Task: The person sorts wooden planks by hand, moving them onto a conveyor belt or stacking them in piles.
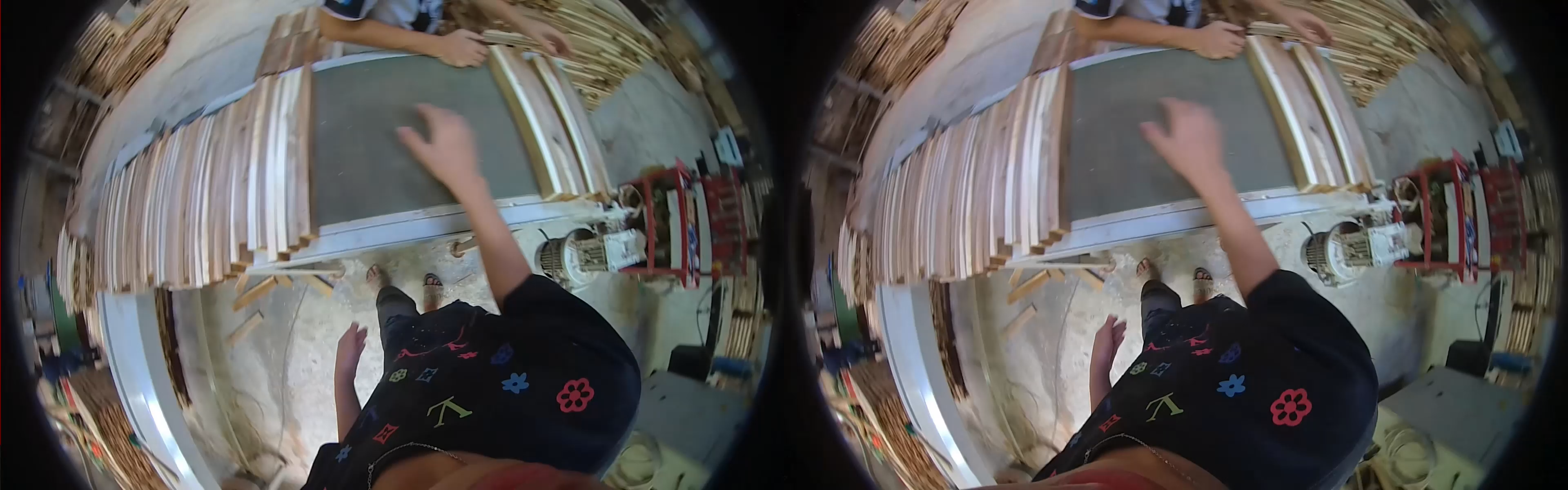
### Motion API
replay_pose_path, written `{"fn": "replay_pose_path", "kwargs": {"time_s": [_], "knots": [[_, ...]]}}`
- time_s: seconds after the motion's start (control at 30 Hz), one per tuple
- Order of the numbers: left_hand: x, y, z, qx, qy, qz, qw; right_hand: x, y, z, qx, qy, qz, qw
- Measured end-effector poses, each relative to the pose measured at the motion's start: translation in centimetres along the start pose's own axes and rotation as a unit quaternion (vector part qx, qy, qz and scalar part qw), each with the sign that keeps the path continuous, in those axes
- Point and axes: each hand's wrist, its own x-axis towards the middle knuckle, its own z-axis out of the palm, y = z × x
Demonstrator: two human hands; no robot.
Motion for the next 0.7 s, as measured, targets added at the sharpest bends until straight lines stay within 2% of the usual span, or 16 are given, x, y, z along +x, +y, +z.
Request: {"fn": "replay_pose_path", "kwargs": {"time_s": [0.03,0.07,0.1,0.17,0.23,0.27,0.3,0.4,0.47,0.57,0.6,0.63,0.67,0.7], "knots": [[0.0,-0.9,-1.2,0.03,0.025,-0.033,0.999,-0.8,3.6,-3.0,-0.153,0.077,-0.015,0.985],[0.1,-1.4,-1.9,0.04,0.043,-0.038,0.998,-1.5,8.2,-4.9,-0.224,0.129,0.025,0.966],[0.1,-1.9,-2.5,0.049,0.063,-0.043,0.996,-2.1,11.0,-6.9,-0.393,0.153,0.091,0.902],[0.3,-2.1,-3.0,0.033,0.077,-0.026,0.996,-2.1,16.2,-10.7,-0.316,0.083,0.102,0.94],[1.8,-2.5,-2.9,-0.018,0.056,0.022,0.998,-0.2,17.7,-12.1,-0.235,-0.058,0.181,0.953],[2.8,-2.8,-2.7,-0.096,0.012,0.031,0.995,0.4,18.2,-11.9,-0.221,-0.054,0.174,0.958],[2.1,-1.8,-1.4,-0.117,-0.036,0.026,0.992,1.0,18.6,-11.2,-0.206,-0.048,0.166,0.963],[2.5,0.0,2.0,-0.016,-0.119,-0.004,0.993,1.4,18.7,-10.2,-0.213,-0.027,0.201,0.956],[1.6,2.0,6.7,0.044,-0.153,0.02,0.987,-1.1,17.0,-10.5,-0.191,-0.014,0.188,0.963],[0.7,3.8,14.9,-0.014,-0.296,0.077,0.952,-8.1,11.3,-11.1,-0.134,-0.023,0.164,0.977],[-1.0,5.0,18.0,-0.025,-0.362,0.085,0.928,-10.7,8.9,-11.7,-0.113,-0.042,0.162,0.979],[-0.3,4.2,20.3,-0.06,-0.448,0.108,0.886,-13.3,6.7,-11.4,-0.114,-0.017,0.147,0.982],[-1.8,4.9,22.8,-0.092,-0.467,0.073,0.876,-15.5,4.2,-10.9,-0.117,0.001,0.126,0.985],[-2.0,5.0,25.7,-0.157,-0.546,0.016,0.823,-17.7,2.1,-9.9,-0.11,-0.005,0.096,0.989]]}}
